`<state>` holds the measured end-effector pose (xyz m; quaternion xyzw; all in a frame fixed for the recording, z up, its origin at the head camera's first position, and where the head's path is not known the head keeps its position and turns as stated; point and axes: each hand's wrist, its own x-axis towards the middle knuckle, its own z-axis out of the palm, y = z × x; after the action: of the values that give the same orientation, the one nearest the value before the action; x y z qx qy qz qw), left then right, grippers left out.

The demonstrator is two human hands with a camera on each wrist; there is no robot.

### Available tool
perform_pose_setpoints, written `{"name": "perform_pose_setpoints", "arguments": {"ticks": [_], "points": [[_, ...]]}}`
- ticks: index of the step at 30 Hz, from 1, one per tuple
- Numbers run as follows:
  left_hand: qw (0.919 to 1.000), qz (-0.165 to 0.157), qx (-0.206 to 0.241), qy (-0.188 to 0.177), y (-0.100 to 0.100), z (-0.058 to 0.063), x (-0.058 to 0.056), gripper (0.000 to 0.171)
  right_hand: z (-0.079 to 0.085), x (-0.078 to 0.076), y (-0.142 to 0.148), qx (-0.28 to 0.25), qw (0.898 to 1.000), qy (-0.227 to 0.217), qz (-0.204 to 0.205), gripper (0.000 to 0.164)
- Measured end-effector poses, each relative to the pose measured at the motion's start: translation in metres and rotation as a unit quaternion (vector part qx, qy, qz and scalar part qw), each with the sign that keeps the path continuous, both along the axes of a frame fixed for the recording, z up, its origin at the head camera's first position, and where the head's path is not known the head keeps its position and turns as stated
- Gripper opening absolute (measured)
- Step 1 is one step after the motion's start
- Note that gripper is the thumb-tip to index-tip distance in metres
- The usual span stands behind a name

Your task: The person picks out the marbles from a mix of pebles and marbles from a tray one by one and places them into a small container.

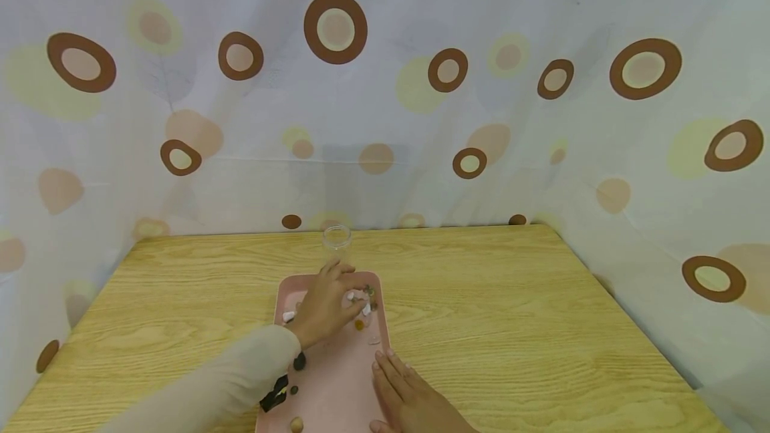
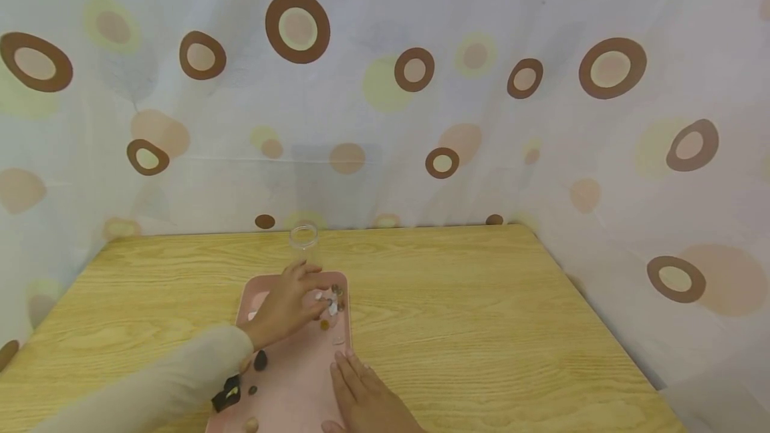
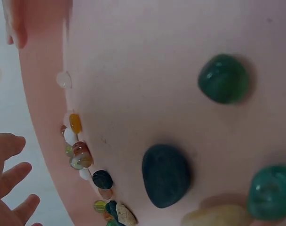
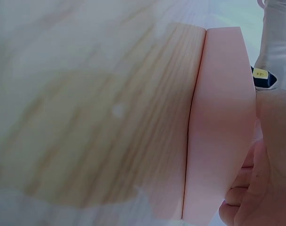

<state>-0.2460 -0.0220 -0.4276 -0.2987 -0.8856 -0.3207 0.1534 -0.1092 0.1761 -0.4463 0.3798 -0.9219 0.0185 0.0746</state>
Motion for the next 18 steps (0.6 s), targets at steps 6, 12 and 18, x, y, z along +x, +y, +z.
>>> {"name": "perform_pose_setpoints", "arguments": {"ticks": [6, 12, 18], "points": [[0.9994, 0.002, -0.034, 0.003, 0.004, -0.008, -0.006, 0.02, -0.001, -0.001, 0.0, 0.008, 1.0, 0.011, 0.002, 0.067], [0.9977, 0.02, -0.064, 0.001, 0.005, -0.018, -0.006, 0.018, -0.002, -0.001, 0.0, 0.011, 1.0, 0.02, 0.006, 0.067], [0.9972, 0.036, -0.065, -0.012, 0.007, -0.019, -0.004, 0.016, 0.0, -0.001, 0.0, 0.012, 1.0, 0.016, 0.004, 0.067]]}}
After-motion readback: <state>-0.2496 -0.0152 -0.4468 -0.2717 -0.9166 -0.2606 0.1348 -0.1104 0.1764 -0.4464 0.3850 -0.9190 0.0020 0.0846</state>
